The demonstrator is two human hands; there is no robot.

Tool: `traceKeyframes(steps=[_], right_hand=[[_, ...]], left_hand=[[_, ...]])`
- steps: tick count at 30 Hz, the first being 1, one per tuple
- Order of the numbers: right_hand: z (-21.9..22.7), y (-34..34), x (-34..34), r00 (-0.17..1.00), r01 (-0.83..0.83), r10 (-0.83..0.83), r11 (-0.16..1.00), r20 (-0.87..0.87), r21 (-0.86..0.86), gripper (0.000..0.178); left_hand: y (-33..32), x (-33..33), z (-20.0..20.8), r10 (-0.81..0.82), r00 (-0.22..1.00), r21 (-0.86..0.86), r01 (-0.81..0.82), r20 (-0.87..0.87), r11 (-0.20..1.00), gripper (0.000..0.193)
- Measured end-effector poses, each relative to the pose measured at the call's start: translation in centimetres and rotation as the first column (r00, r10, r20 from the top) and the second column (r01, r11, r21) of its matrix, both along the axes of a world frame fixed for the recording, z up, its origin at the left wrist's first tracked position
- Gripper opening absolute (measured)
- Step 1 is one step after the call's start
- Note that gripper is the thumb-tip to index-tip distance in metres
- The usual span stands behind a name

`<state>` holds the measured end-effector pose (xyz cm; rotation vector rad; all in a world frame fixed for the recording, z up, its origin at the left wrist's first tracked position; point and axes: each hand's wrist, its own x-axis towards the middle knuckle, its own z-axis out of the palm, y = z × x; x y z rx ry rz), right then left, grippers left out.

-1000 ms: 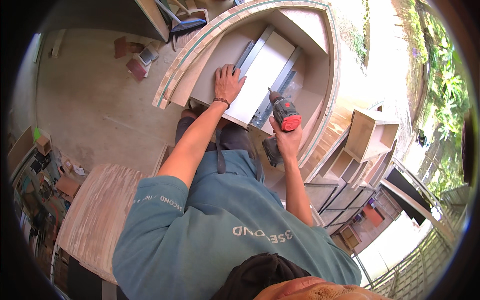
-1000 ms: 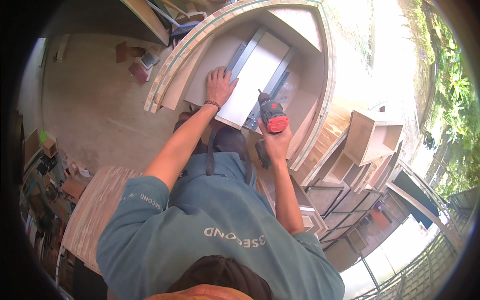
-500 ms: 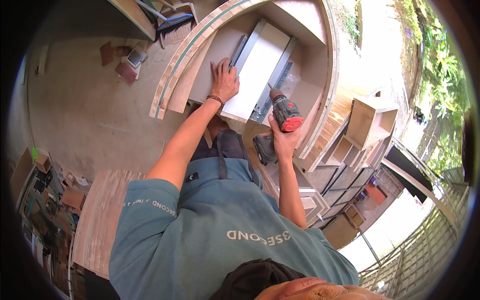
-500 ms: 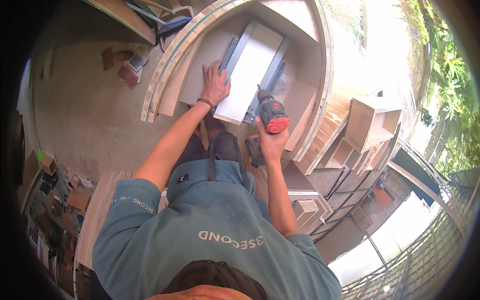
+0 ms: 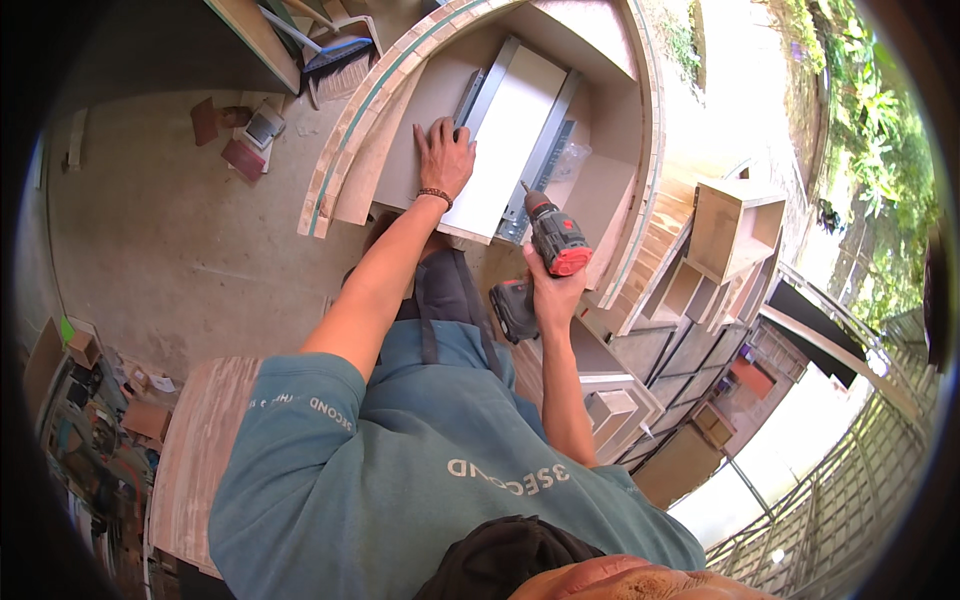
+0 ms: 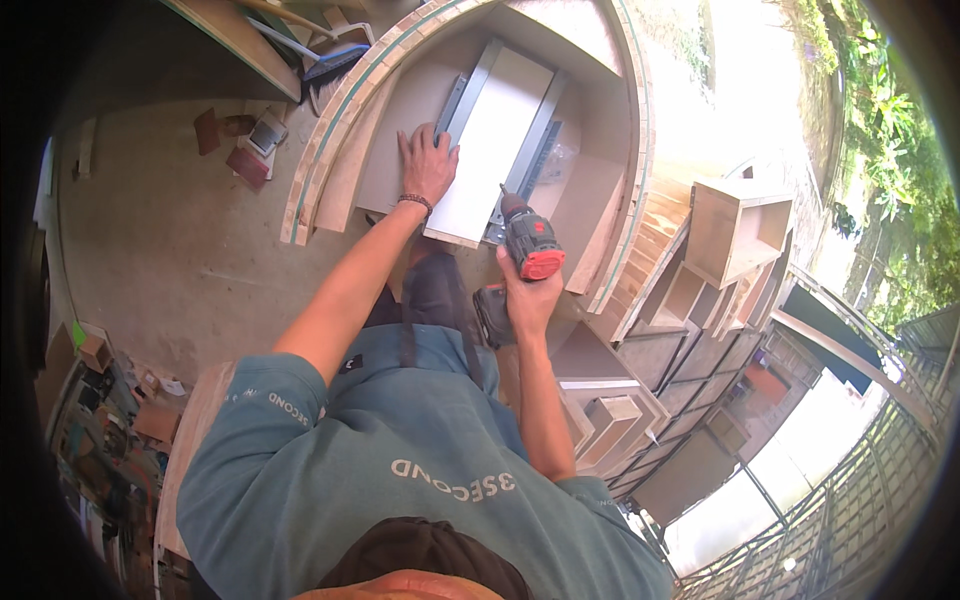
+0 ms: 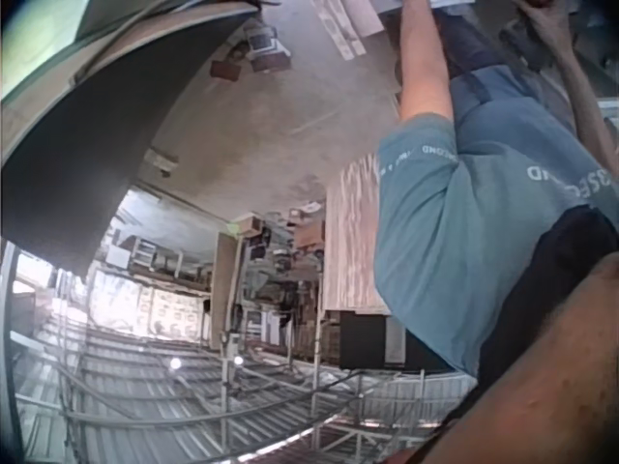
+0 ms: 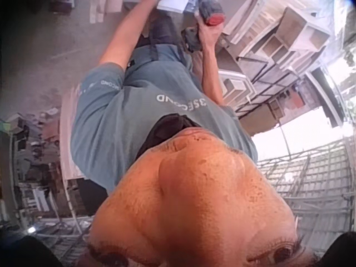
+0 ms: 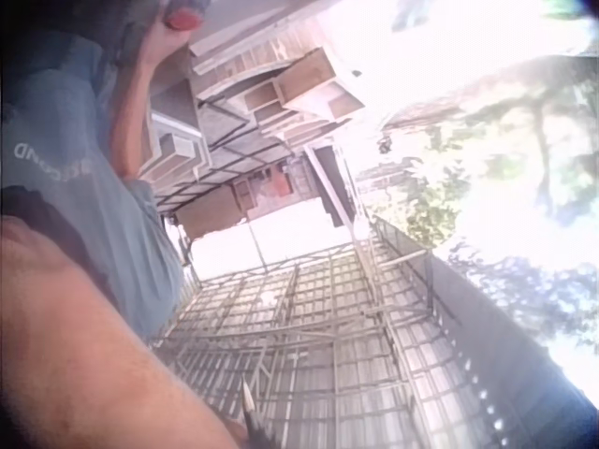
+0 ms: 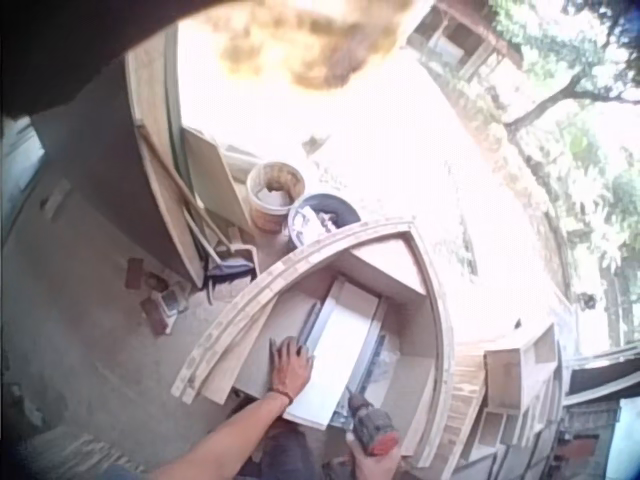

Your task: The person uses a cordless drill to attach metal drawer slides to the interior sides of a wooden cabinet. They then insert a wooden drawer box into the cabinet to test the fit and alignment, repeating the process for multiple drawers.

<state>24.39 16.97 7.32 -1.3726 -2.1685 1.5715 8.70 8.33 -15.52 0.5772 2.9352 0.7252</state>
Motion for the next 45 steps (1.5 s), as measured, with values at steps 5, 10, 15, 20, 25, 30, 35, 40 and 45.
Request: traceKeyframes(steps=[5, 10, 15, 20, 25, 30, 35, 40, 45], right_hand=[[-1.3, 2.9, -4.1, 0.999, -0.037, 0.037, 0.997, -0.011, -0.061, 0.034], [-3.2, 6.0, -11.9, 0.982, -0.111, 0.111, 0.994, -0.150, 0.008, 0.033], [-5.9, 8.6, -19.4, 0.977, -0.207, 0.209, 0.978, -0.043, 0.033, 0.035], [-9.4, 11.1, -24.5, 0.952, -0.304, 0.306, 0.947, -0.003, 0.102, 0.051], [-10.3, 11.4, -26.2, 0.932, -0.357, 0.346, 0.926, 0.104, 0.122, 0.048], [-10.4, 11.7, -26.6, 0.914, -0.385, 0.365, 0.918, 0.176, 0.094, 0.034], [-10.4, 12.3, -27.1, 0.875, -0.432, 0.388, 0.895, 0.289, 0.107, 0.025], [-10.3, 12.3, -26.8, 0.863, -0.454, 0.412, 0.886, 0.292, 0.092, 0.025], [-8.9, 11.4, -24.5, 0.825, -0.477, 0.443, 0.879, 0.349, 0.012, 0.026]], left_hand=[[-0.5, -0.3, -0.1, -0.088, 0.996, -0.013, 0.088, -0.010, 0.996, 0.032], [-0.8, -0.4, -0.4, -0.114, 0.994, 0.071, 0.113, 0.002, 0.991, 0.035], [-1.1, -0.4, -0.4, -0.113, 0.994, 0.110, 0.111, 0.011, 0.988, 0.037], [-1.1, -0.3, -0.2, -0.123, 0.992, 0.133, 0.119, 0.020, 0.984, 0.038], [-1.3, -0.4, 0.2, -0.124, 0.992, 0.124, 0.120, 0.025, 0.985, 0.040], [-1.2, -0.3, 0.2, -0.097, 0.995, 0.080, 0.095, 0.014, 0.992, 0.037], [-0.5, -0.2, -0.4, -0.002, 1.000, 0.117, 0.002, -0.001, 0.993, 0.040], [-0.2, -0.2, -0.7, -0.007, 0.999, 0.058, 0.009, -0.036, 0.998, 0.044], [-0.9, 0.0, -0.7, -0.037, 0.998, 0.085, 0.032, 0.059, 0.996, 0.055]])
